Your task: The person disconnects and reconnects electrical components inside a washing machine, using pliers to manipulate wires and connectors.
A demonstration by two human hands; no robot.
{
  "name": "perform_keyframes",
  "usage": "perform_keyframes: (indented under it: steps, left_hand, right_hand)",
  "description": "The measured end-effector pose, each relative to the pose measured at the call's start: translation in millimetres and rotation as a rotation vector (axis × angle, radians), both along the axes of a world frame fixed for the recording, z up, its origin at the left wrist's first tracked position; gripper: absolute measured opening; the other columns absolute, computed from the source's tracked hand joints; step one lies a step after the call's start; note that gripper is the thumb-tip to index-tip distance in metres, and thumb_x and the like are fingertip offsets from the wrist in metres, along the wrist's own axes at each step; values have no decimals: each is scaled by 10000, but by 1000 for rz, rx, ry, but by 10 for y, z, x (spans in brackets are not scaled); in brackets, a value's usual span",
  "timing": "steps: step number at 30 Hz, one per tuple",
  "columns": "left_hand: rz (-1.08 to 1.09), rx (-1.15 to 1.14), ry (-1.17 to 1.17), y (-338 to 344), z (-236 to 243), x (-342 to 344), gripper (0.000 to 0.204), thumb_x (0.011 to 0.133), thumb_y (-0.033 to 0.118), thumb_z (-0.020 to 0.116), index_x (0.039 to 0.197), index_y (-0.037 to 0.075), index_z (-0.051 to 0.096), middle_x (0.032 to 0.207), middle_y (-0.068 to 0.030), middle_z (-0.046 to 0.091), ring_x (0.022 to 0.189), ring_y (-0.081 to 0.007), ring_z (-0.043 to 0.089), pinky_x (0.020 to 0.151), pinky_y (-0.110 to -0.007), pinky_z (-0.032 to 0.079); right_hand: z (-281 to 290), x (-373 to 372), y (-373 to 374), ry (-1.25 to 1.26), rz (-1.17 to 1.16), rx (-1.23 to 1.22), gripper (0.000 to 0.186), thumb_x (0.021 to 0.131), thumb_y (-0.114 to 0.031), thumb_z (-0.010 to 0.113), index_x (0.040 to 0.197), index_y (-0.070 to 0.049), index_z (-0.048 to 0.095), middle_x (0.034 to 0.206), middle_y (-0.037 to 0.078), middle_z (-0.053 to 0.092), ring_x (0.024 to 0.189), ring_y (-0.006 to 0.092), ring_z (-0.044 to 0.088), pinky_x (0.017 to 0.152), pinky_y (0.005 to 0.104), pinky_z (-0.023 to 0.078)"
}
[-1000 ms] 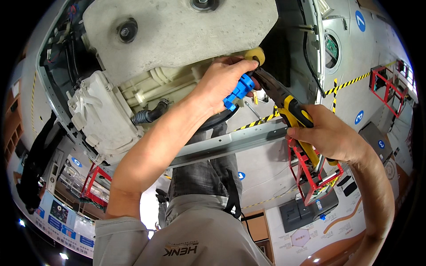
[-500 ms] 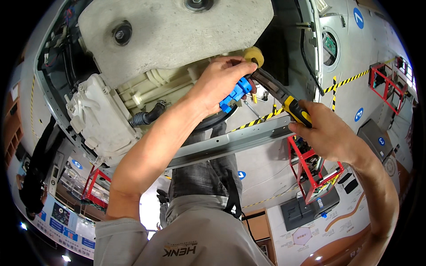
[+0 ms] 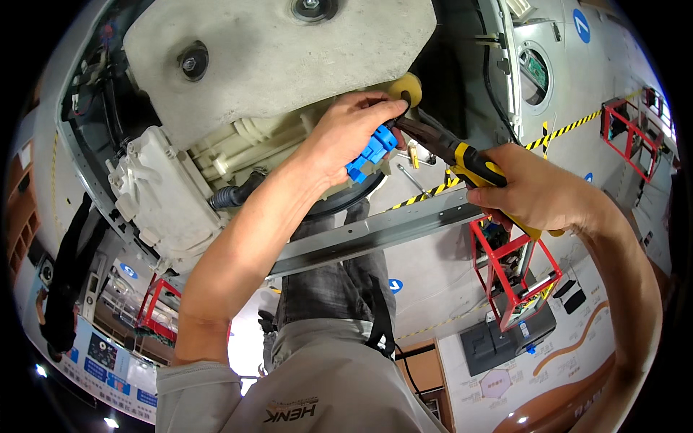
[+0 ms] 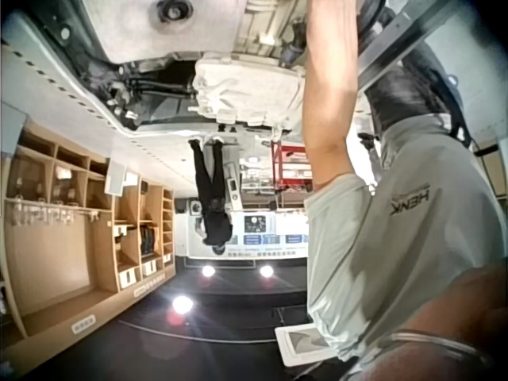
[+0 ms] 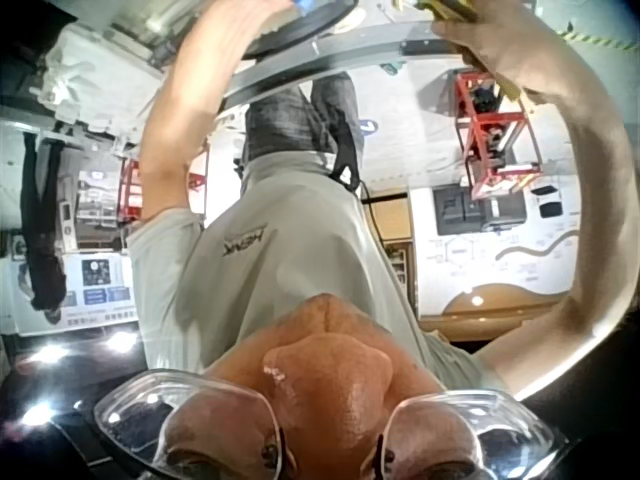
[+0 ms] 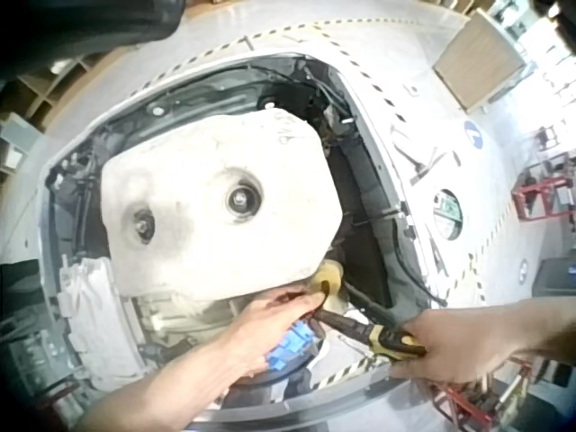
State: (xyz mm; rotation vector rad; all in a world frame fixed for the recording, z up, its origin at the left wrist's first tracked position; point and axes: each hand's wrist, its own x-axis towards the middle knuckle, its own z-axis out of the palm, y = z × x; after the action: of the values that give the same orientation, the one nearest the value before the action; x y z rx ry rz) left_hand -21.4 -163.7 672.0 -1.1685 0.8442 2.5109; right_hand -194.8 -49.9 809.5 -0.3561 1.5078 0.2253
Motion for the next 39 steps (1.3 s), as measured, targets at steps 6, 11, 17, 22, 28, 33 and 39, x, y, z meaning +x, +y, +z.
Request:
perform_keyframes:
  steps: [6,11,17,22,28,33,39]
  left_hand:
    - [3,-11,-15,30,26,-11,213,947,199,691,1020,5,641,815,-74,657,651,-138,659,531,-269,489]
    - [14,19,-22,14,27,-22,201,937,181,701,1005,6,630,842,-82,659,649,-149,664,527,-279,493]
    - [5,10,-22,21,18,-18,180,938,173,700,984,16,625,832,-71,649,655,-155,666,536,-281,498]
    - [-58,-110,36,36,76,-21,168,957,191,678,926,34,631,804,-47,643,681,-128,663,556,-272,500]
    - [-293,-387,118,27,-116,20,225,979,220,650,854,34,635,785,-25,633,679,-87,641,571,-241,458]
    - [-484,-699,93,43,-22,-7,228,986,218,639,858,30,648,787,-23,638,678,-76,628,606,-229,451]
    - [-192,-338,158,54,-21,0,200,980,195,642,875,26,662,778,-33,646,651,-90,627,577,-232,448]
  right_hand:
    - [19,72,79,191,348,-221,251,936,-164,645,1007,72,600,755,231,649,735,399,660,706,432,521]
    - [63,140,160,285,404,-337,214,941,-146,630,998,57,594,779,264,648,773,449,645,725,463,518]
    - [65,77,52,35,17,-12,307,957,-192,611,1008,111,600,764,237,658,723,402,667,709,420,526]
    - [30,91,153,-14,-129,37,334,974,-226,605,1014,105,605,765,226,661,723,383,673,693,413,526]
    - [118,273,199,303,353,-303,220,931,-112,626,1056,69,619,778,229,668,781,398,686,757,445,533]
    - [148,351,220,381,490,-313,215,925,-102,620,1064,62,616,806,247,674,834,425,681,772,487,526]
    - [196,227,164,225,279,-201,255,933,-147,643,1088,51,600,801,253,660,822,429,670,758,493,512]
